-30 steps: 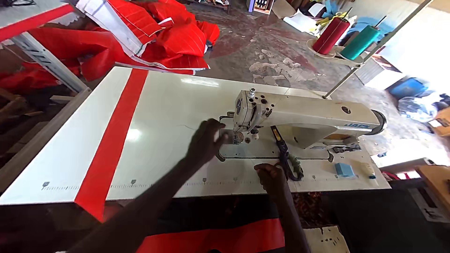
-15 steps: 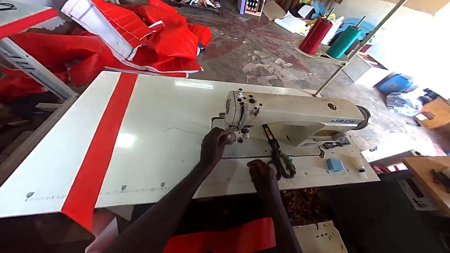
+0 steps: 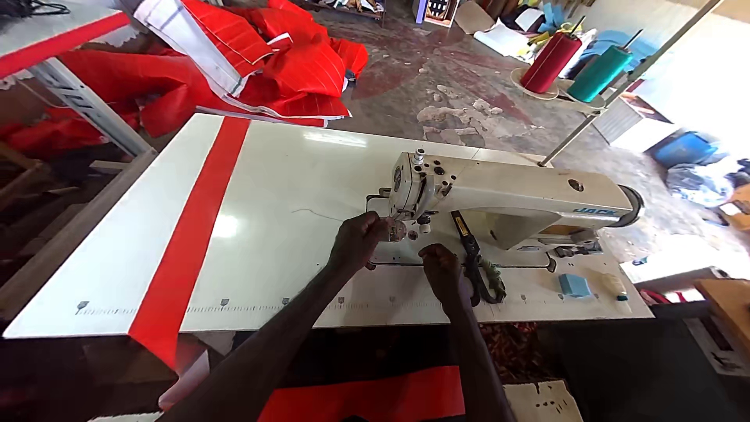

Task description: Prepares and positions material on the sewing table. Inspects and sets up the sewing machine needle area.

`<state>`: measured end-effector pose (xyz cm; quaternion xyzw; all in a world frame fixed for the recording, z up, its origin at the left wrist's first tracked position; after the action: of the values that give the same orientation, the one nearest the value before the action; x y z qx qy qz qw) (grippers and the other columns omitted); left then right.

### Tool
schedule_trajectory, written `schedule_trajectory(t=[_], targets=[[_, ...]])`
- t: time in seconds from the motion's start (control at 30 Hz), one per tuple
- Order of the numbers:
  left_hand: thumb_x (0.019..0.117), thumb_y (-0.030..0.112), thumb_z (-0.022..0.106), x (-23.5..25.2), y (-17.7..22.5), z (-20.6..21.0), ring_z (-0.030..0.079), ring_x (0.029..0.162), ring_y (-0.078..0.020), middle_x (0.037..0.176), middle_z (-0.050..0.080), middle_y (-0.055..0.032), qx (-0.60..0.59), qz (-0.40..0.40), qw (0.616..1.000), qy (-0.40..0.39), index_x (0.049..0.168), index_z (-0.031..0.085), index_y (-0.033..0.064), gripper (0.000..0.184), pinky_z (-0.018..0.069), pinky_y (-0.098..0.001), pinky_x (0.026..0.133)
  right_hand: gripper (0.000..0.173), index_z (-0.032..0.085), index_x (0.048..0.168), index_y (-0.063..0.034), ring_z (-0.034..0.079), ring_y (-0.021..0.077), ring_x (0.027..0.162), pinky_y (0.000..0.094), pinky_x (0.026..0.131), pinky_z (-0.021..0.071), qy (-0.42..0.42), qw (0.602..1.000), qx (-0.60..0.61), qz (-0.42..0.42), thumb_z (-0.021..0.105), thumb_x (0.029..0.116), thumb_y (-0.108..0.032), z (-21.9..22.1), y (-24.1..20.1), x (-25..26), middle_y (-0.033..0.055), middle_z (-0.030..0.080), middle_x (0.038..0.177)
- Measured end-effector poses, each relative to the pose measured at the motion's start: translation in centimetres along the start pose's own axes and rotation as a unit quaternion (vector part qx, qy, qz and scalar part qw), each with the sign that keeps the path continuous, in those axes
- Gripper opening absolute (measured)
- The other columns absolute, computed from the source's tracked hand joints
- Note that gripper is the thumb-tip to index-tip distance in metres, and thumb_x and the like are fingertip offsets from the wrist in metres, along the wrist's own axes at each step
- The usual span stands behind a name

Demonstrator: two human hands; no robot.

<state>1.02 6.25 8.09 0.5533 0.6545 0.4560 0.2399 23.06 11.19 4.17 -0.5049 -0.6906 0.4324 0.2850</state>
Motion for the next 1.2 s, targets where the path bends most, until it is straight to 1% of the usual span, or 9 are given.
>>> schedule_trajectory(t=[0.1,0.17,0.4,0.6,0.73,0.83,0.93,1.1,1.2], targets=[[0.1074,0.034,0.053,0.3,-0.5,0.6,0.069,0.083,-0.0311,0.088,0.068,-0.013,0.27,0.028,0.961,-0.057,0.092,0.068,0.0042,0.037,0.0551,-0.0534,0.074,0.017,0.071,0.104,-0.0041,0.052,0.0134,0.057,0.034,0.056,0.0468,0.001,1.0,-0.011,-0.018,0.055,0.1011,-0.008,-0.2,0.1,0.7,0.004,0.06,0.072],[0.1071,0.036,0.054,-0.1,-1.0,1.2,0.07,0.09,-0.0316,0.096,0.07,-0.013,0.297,0.041,0.952,-0.067,0.098,0.07,0.0046,0.036,0.0553,-0.0534,0.079,0.017,0.071,0.104,-0.0044,0.053,0.0138,0.058,0.0344,0.057,0.0467,0.003,1.0,-0.021,-0.01,0.055,0.1016,-0.009,-0.7,0.3,0.9,0.0041,0.061,0.072],[0.1123,0.04,0.038,-1.5,1.0,-0.2,0.061,0.072,-0.0178,0.086,0.067,-0.0077,-0.106,-0.082,0.985,-0.111,0.108,0.072,0.0041,0.049,0.0521,-0.0377,0.067,0.018,0.07,0.105,-0.0016,0.046,0.0126,0.051,0.0319,0.048,0.0411,0.041,0.998,0.031,0.036,0.056,0.1015,-0.013,-5.0,1.9,-0.7,0.004,0.056,0.068],[0.1095,0.031,0.05,-0.1,3.9,-0.7,0.048,0.06,-0.0103,0.071,0.056,-0.0021,-0.184,-0.039,0.977,-0.102,0.087,0.066,0.0056,0.037,0.0396,-0.0258,0.057,0.017,0.069,0.1,-0.0022,0.041,0.008,0.047,0.0248,0.043,0.0352,0.103,0.989,0.094,0.048,0.055,0.0968,-0.012,-9.9,1.6,-3.3,0.0007,0.054,0.065],[0.1073,0.03,0.052,0.8,2.7,-0.1,0.045,0.051,-0.0176,0.057,0.046,-0.0038,-0.042,-0.004,0.997,-0.06,0.069,0.058,0.0084,0.044,0.0372,-0.0369,0.05,0.021,0.068,0.103,-0.0006,0.044,0.0095,0.05,0.0281,0.046,0.0395,0.06,0.991,0.112,0.044,0.053,0.0963,-0.014,-7.4,1.3,-3.8,0.0002,0.053,0.065],[0.1046,0.028,0.054,0.5,0.0,-0.5,0.069,0.082,-0.0336,0.083,0.068,-0.0142,0.261,-0.04,0.96,-0.091,0.086,0.069,0.0055,0.034,0.0536,-0.0576,0.071,0.019,0.067,0.104,-0.0016,0.044,0.008,0.049,0.0261,0.047,0.0402,0.004,0.985,0.165,0.056,0.053,0.099,-0.013,-3.2,0.2,-3.9,-0.0009,0.05,0.063],[0.1037,0.025,0.054,-0.7,-2.2,-1.4,0.07,0.09,-0.0339,0.089,0.07,-0.0137,0.368,-0.049,0.923,-0.098,0.087,0.07,0.0058,0.031,0.0548,-0.0552,0.073,0.018,0.066,0.104,-0.0002,0.043,0.0052,0.047,0.0211,0.045,0.039,-0.022,0.965,0.253,0.063,0.051,0.1003,-0.009,-0.2,-0.3,-2.8,-0.0008,0.049,0.061],[0.1088,0.037,0.049,-1.2,-4.2,-3.2,0.06,0.072,-0.0254,0.075,0.059,-0.0082,0.183,-0.094,0.975,-0.08,0.081,0.063,0.007,0.043,0.0502,-0.0495,0.067,0.022,0.062,0.097,-0.0083,0.039,0.0021,0.043,0.0189,0.042,0.0377,0.047,0.893,0.437,0.096,0.043,0.1067,-0.015,-3.2,2.2,-2.4,-0.006,0.044,0.057],[0.1103,0.036,0.047,-0.7,-2.4,-2.4,0.062,0.071,-0.0216,0.078,0.064,-0.009,-0.012,-0.095,0.992,-0.078,0.09,0.066,0.0028,0.043,0.0517,-0.0431,0.067,0.034,0.063,0.087,-0.0142,0.041,-0.0002,0.042,0.0157,0.041,0.0372,0.058,0.831,0.55,0.06,0.038,0.1082,-0.021,-8.6,4.3,-3.5,-0.0089,0.045,0.054]])
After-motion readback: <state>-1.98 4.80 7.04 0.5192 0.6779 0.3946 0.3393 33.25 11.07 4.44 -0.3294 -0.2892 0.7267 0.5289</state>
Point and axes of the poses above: each hand's wrist, its own x-axis towards the middle knuckle, its own z-axis out of the palm, y = z × x, the point moved 8 cm from there along x, towards the middle knuckle
